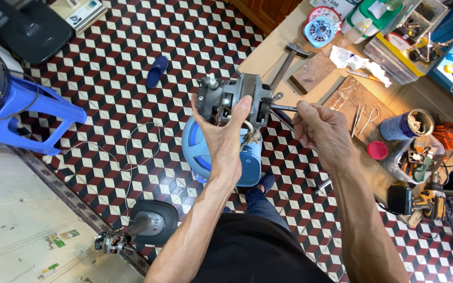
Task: The person disassembles a fan motor, removes parts, and uses pliers and a screwdriver to adjust internal components. They then wipe their hands and handle a small bottle before returning to the motor.
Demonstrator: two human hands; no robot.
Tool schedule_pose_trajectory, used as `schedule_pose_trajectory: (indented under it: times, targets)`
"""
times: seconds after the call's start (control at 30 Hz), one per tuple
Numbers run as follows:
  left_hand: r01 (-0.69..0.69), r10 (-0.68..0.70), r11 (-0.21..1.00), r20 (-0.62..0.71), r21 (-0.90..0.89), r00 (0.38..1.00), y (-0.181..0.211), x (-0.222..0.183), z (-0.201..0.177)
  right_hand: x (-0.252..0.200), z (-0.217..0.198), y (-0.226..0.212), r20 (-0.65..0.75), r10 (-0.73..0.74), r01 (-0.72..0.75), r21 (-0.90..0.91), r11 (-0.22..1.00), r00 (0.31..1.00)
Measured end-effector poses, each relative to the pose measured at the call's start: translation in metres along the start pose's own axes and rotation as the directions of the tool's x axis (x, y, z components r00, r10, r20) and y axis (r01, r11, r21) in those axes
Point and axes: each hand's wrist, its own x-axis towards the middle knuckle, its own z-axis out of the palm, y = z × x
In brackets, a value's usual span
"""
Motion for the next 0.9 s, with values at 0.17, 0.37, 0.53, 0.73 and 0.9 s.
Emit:
schedule_pose_trajectory:
  times: [0.17, 0.37, 0.53, 0.73, 0.9]
  targets:
    - [0.113, -0.082, 0.973, -0.156, 0.2, 0.984, -0.004, 0.006, -0.002, 0.001, 0.005, 0.003, -0.004, -0.075, 0.075, -0.015, 0.997, 0.997]
    - [-0.058, 0.059, 0.998, 0.063, -0.011, 0.996, -0.008, 0.007, -0.01, 0.007, 0.002, 0.022, -0.031, -0.039, 0.042, 0.087, 0.995, 0.999]
    - [-0.05, 0.05, 0.994, 0.005, 0.1, 0.999, -0.007, 0.009, -0.01, -0.001, -0.008, 0.039, 0.02, -0.109, 0.105, 0.157, 0.982, 0.994]
    - [-0.111, 0.098, 0.969, 0.067, 0.221, 0.993, -0.007, -0.002, -0.015, 0.001, -0.065, 0.125, -0.057, 0.125, -0.111, 0.215, 0.97, 0.99]
    - [-0.153, 0.174, 0.978, -0.157, 0.139, 0.972, -0.04, 0.006, -0.051, 0.006, -0.164, 0.237, -0.299, 0.32, -0.273, 0.189, 0.943, 0.899]
